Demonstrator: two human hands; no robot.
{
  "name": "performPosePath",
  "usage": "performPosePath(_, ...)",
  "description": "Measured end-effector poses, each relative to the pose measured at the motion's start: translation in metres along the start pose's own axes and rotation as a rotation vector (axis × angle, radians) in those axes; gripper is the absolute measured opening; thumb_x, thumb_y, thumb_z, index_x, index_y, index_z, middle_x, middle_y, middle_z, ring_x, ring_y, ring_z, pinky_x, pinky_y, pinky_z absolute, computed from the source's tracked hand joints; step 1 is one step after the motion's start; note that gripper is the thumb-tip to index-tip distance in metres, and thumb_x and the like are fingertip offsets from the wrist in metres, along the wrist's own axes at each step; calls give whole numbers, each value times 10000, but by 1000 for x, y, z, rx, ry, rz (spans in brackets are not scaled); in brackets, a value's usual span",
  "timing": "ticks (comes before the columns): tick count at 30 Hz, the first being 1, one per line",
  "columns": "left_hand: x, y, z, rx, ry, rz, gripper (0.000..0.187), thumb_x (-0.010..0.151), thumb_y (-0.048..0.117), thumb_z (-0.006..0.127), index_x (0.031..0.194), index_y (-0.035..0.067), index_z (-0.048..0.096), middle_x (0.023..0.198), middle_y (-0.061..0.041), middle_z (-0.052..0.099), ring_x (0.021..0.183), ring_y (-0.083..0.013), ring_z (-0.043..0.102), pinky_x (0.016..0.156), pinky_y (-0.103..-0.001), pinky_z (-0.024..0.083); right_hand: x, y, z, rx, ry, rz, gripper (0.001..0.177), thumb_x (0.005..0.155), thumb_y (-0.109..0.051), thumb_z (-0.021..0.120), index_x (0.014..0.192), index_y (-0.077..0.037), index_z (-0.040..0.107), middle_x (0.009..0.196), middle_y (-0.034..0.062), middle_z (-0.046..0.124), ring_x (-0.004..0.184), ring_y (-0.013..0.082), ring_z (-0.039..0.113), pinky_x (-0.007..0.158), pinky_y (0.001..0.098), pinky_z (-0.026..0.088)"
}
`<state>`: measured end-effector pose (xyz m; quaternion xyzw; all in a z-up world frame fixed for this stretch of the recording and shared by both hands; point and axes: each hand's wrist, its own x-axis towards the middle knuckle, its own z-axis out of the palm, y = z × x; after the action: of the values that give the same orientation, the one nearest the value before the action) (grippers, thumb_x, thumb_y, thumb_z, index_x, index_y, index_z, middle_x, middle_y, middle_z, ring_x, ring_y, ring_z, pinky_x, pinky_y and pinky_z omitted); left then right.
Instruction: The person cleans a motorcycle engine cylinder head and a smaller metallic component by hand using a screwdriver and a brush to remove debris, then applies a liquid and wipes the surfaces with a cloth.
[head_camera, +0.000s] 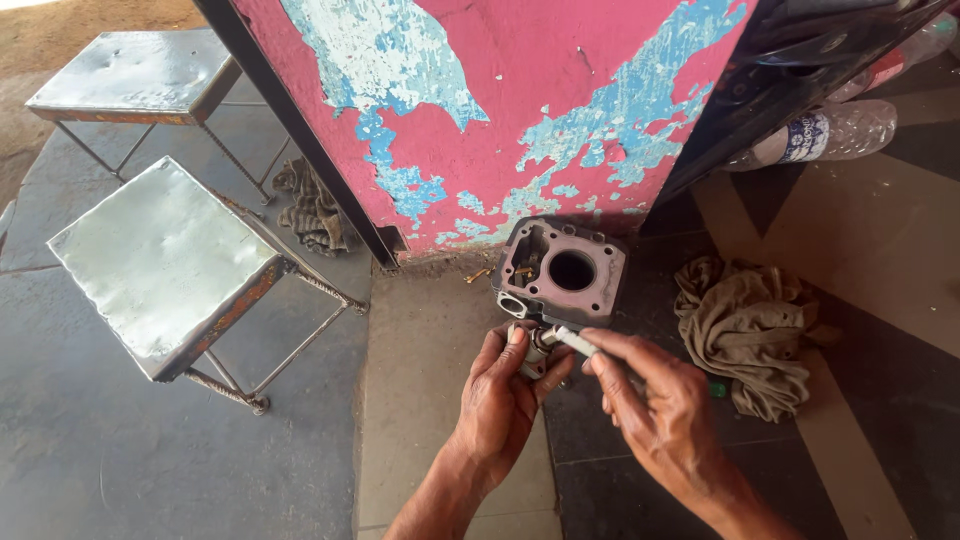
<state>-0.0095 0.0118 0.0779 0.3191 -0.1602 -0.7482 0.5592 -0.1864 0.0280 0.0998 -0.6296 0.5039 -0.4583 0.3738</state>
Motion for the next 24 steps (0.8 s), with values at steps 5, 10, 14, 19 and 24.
performPosePath(5,-4,1,7,31,-46,16,223,1061,233,465,1169,53,540,1146,-80,640,1108,-198,664,1054,-413,559,-2,0,2,-62,8,-109,314,939,-60,652,1249,-48,702,867,35,749,598,55,666,457,205,541)
performPosePath(10,-7,2,13,78,-11,-5,227,1052,241,473,1183,66,533,1148,-64,625,1093,-187,655,1053,-413,556,-1,3,-2,-68,2,-132,318,937,-41,656,1250,-55,706,868,27,751,581,43,666,437,194,537)
performPosePath(14,-7,2,15,123,7,-3,223,1045,250,496,1180,74,515,1150,-63,623,1110,-177,648,1079,-420,543,-2,4,0,-58,-31,-137,334,934,-28,662,1262,-71,710,855,22,741,584,35,660,425,193,529)
performPosePath(19,-8,-1,15,174,-12,15,242,1029,263,521,1191,85,499,1141,-62,620,1101,-180,643,1072,-432,537,-3,6,1,-74,-39,-144,355,927,-20,668,1275,-77,704,838,22,729,571,35,641,424,193,516)
performPosePath(24,-8,0,13,257,25,32,252,1023,259,539,1200,84,494,1134,-63,614,1116,-176,641,1058,-426,541,2,3,-5,-187,-58,-385,321,965,-14,651,1278,-66,706,879,10,713,727,20,687,548,170,562)
